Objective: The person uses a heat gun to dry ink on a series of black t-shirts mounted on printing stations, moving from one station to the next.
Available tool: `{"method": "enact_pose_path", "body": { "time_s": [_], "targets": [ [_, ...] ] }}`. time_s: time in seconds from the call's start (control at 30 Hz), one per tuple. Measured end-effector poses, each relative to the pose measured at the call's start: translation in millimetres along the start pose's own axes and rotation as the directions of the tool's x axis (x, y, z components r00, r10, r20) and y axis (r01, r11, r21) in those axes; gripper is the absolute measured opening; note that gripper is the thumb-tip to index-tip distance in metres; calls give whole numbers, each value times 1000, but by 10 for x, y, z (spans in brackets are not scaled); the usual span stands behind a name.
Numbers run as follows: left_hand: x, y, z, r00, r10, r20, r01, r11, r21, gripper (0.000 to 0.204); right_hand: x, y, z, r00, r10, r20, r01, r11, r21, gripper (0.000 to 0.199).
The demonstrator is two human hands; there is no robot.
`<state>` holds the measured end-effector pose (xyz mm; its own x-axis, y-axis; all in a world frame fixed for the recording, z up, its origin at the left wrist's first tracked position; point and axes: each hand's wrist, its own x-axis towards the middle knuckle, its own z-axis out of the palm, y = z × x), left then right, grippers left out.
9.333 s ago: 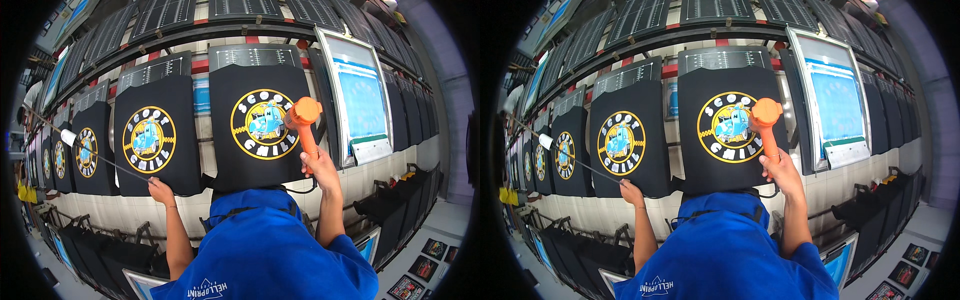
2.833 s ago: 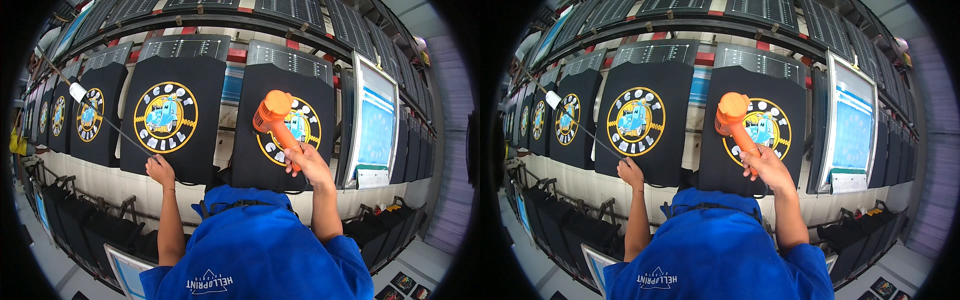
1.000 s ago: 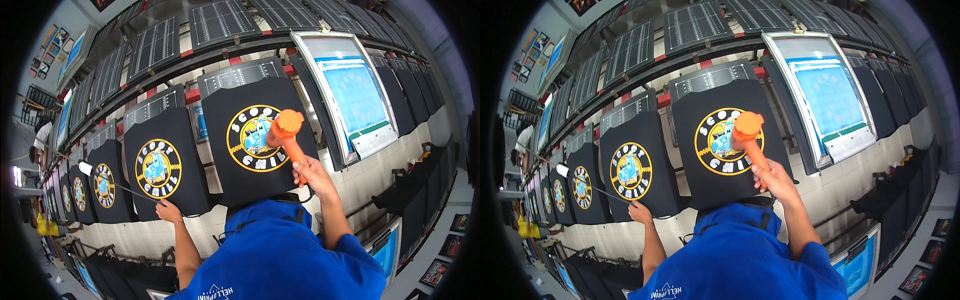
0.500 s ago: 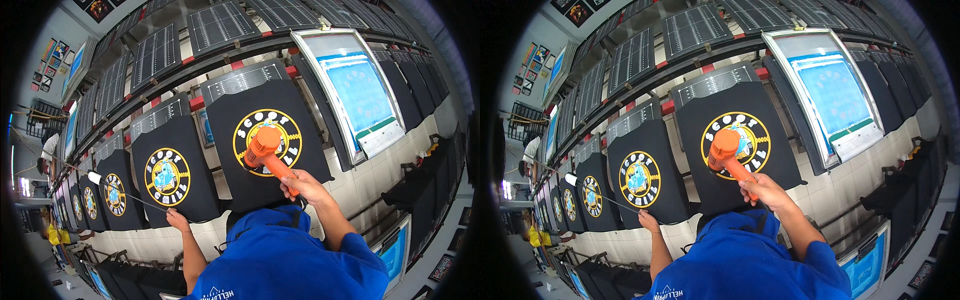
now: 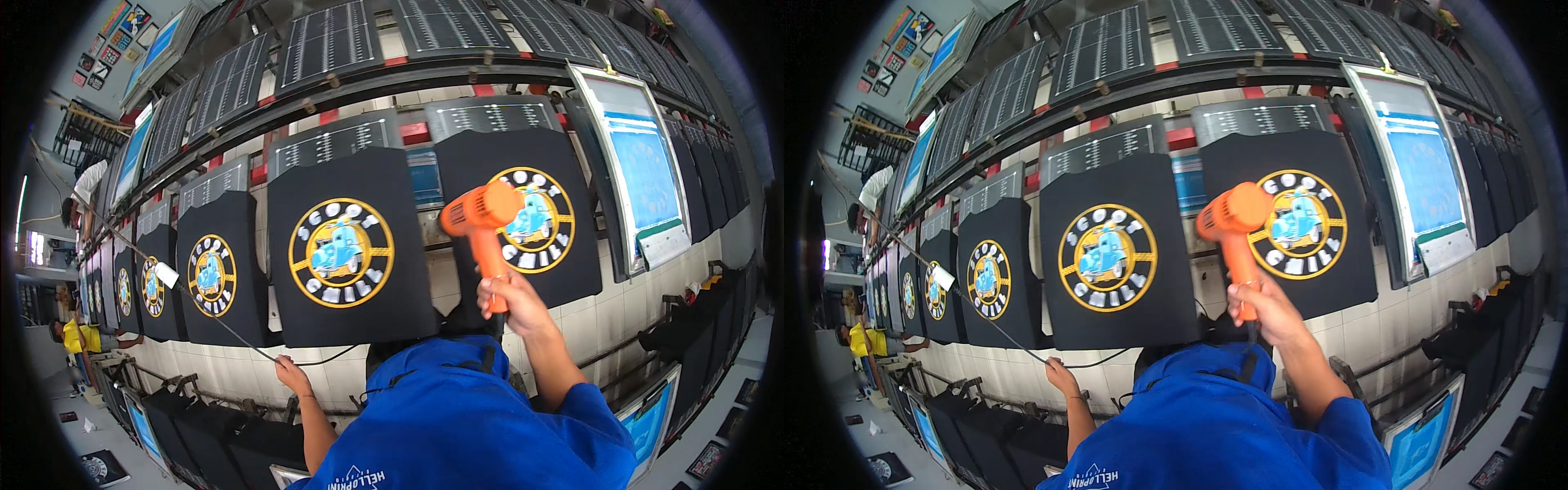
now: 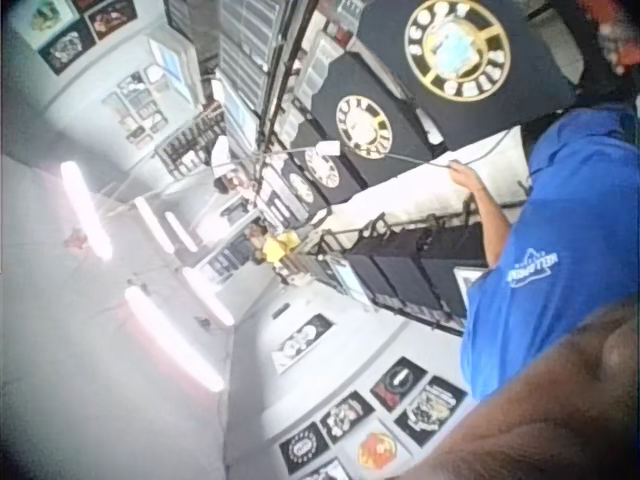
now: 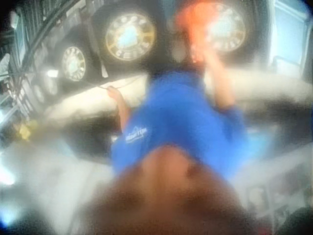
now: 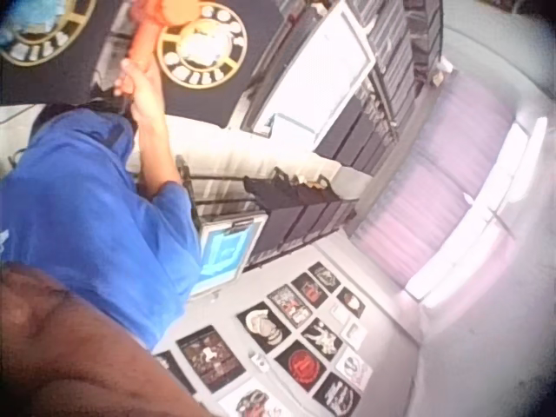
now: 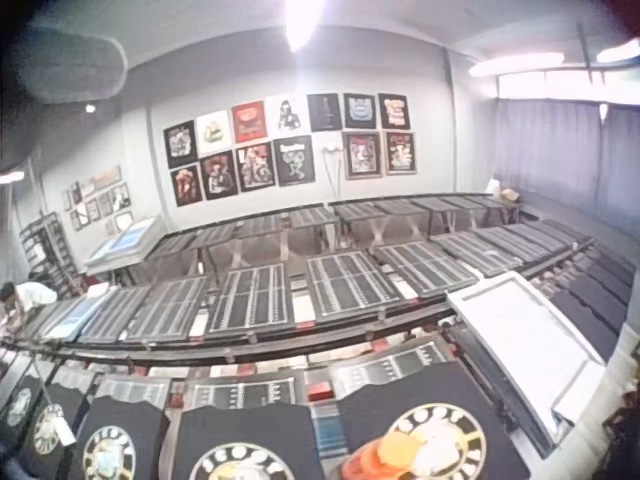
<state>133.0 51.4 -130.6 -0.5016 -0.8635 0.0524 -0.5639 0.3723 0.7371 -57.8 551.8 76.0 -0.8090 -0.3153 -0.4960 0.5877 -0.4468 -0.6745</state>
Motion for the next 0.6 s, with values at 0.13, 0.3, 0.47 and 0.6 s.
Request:
{"method": "enact_pose_path", "body": {
  "time_s": [0.13, 0.3, 0.47, 0.6],
  "targets": [
    [707, -378, -268, 997, -76, 17, 75, 997, 17, 40, 312, 567, 1009, 983, 165, 81, -172, 981, 88, 30],
    [1379, -736, -520, 990, -138, -32, 137, 990, -27, 41, 805, 437, 1759, 1000, -11, 17, 16, 963, -270, 36],
    [1752, -918, -497, 981, -192, -34, 189, 978, -84, 40, 1230, 148, 2086, 989, -124, -82, 81, 914, -398, 32],
    [1893, -1014, -427, 973, -227, 36, 228, 973, -42, 33, 1375, 155, 2021, 982, -116, -151, 32, 880, -474, 31]
  ]
}}
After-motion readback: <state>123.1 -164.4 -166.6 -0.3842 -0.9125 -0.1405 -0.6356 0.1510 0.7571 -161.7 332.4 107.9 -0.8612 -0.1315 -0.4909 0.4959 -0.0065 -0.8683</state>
